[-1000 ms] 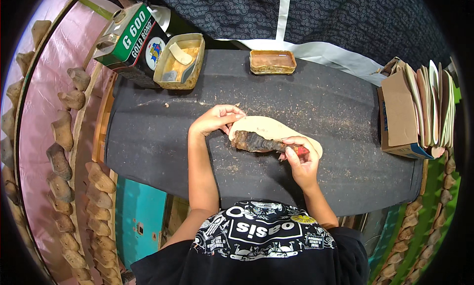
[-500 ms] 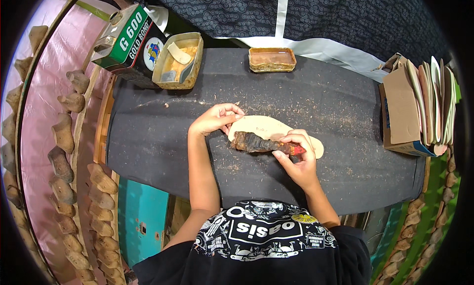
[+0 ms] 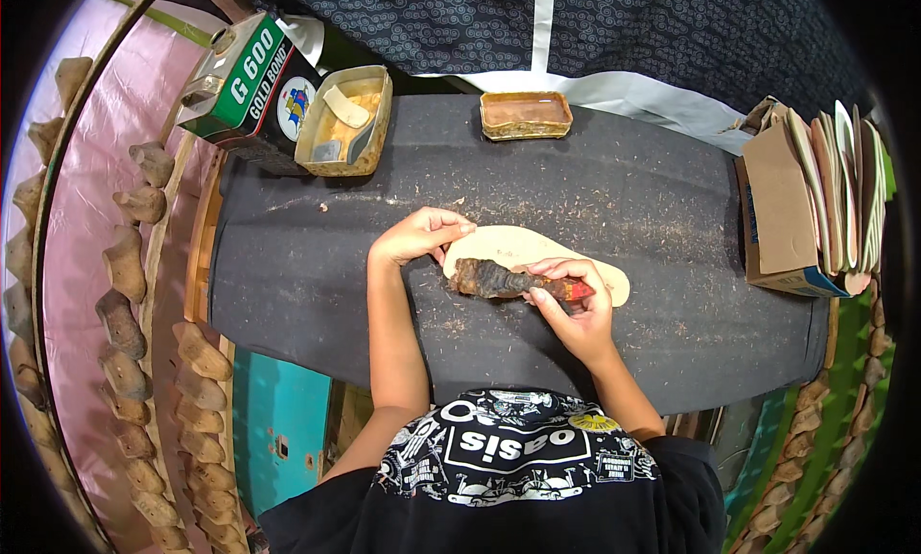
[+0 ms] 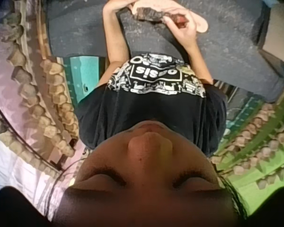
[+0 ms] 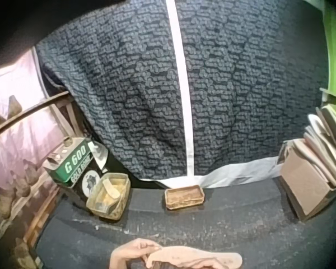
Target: Applying glue to shoe insoles using a brush.
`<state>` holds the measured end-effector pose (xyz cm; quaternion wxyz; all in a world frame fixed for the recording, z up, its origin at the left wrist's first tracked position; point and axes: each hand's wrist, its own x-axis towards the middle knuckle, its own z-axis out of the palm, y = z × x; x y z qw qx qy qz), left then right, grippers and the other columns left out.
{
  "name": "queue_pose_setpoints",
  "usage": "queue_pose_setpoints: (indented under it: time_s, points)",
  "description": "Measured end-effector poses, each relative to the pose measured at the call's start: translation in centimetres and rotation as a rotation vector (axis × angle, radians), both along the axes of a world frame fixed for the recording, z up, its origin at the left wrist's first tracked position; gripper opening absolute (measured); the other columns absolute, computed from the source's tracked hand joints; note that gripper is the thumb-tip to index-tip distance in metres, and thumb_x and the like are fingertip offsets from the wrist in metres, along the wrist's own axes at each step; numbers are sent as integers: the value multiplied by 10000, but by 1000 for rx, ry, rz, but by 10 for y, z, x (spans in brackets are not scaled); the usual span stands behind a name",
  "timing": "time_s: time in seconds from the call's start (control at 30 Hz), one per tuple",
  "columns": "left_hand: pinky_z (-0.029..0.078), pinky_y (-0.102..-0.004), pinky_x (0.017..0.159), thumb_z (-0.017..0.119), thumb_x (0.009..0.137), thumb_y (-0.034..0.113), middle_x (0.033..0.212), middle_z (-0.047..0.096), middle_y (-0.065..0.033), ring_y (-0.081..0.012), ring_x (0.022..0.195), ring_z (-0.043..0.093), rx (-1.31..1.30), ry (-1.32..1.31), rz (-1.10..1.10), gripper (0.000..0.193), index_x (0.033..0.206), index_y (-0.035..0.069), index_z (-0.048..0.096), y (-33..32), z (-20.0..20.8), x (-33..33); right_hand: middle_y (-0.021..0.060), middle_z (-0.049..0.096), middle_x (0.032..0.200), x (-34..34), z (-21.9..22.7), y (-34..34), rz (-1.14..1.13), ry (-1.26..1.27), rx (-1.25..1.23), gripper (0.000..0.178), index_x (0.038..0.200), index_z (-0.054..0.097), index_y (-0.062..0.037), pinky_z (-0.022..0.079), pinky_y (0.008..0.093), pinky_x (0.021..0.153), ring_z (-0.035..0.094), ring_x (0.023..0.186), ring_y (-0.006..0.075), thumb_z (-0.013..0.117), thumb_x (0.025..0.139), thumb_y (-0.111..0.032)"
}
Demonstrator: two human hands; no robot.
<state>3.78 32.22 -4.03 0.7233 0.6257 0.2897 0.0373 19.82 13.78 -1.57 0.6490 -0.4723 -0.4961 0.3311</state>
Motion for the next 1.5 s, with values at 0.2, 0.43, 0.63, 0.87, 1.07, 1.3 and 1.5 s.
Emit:
queue_pose_setpoints:
  time_s: [0.2,0.43,0.63,0.87,1.07,1.3,1.5]
  points:
    - [428,-167,475,504,804,246,707,579,6,-39,564,521,0,11,-50,254,897,18,567,1,-1,-1,115,532,865,0,1,0,-7,62,16,209,837,439,-3,414,274,749,527,845,174,565,685,66]
    - [425,-161,479,509,798,254,697,572,20,-27,562,518,-34,34,-77,247,888,31,568,2,-2,-1,140,519,788,19,10,-1,-32,-129,132,157,800,428,-1,451,243,608,525,748,168,526,688,48]
    - [429,-161,487,504,801,252,699,572,19,-27,563,520,-24,32,-83,243,887,33,565,2,-2,-1,130,525,757,34,10,-6,-89,-47,138,120,749,430,-4,428,239,620,517,694,145,512,679,49]
    - [436,-169,489,495,806,286,698,571,13,-35,560,519,-10,47,-81,278,890,30,566,2,-3,0,148,513,755,22,10,-4,-94,113,169,128,777,406,-8,463,256,587,521,692,170,511,706,13]
    - [435,-168,496,486,812,280,706,570,16,-34,571,519,-2,51,-87,258,864,41,567,2,-1,0,128,511,823,6,-4,2,10,235,37,122,821,417,3,476,244,632,518,800,153,494,738,48]
    - [439,-177,518,471,821,274,716,567,19,-37,578,519,-1,50,-100,250,895,49,551,0,3,0,123,505,677,43,4,-2,-139,168,118,125,719,419,5,433,244,560,506,590,148,429,610,64]
    - [443,-179,520,470,821,263,724,570,13,-43,590,526,11,57,-115,249,900,41,548,1,1,0,112,490,634,64,0,-3,-270,215,193,133,709,400,6,435,253,557,500,565,145,380,599,77]
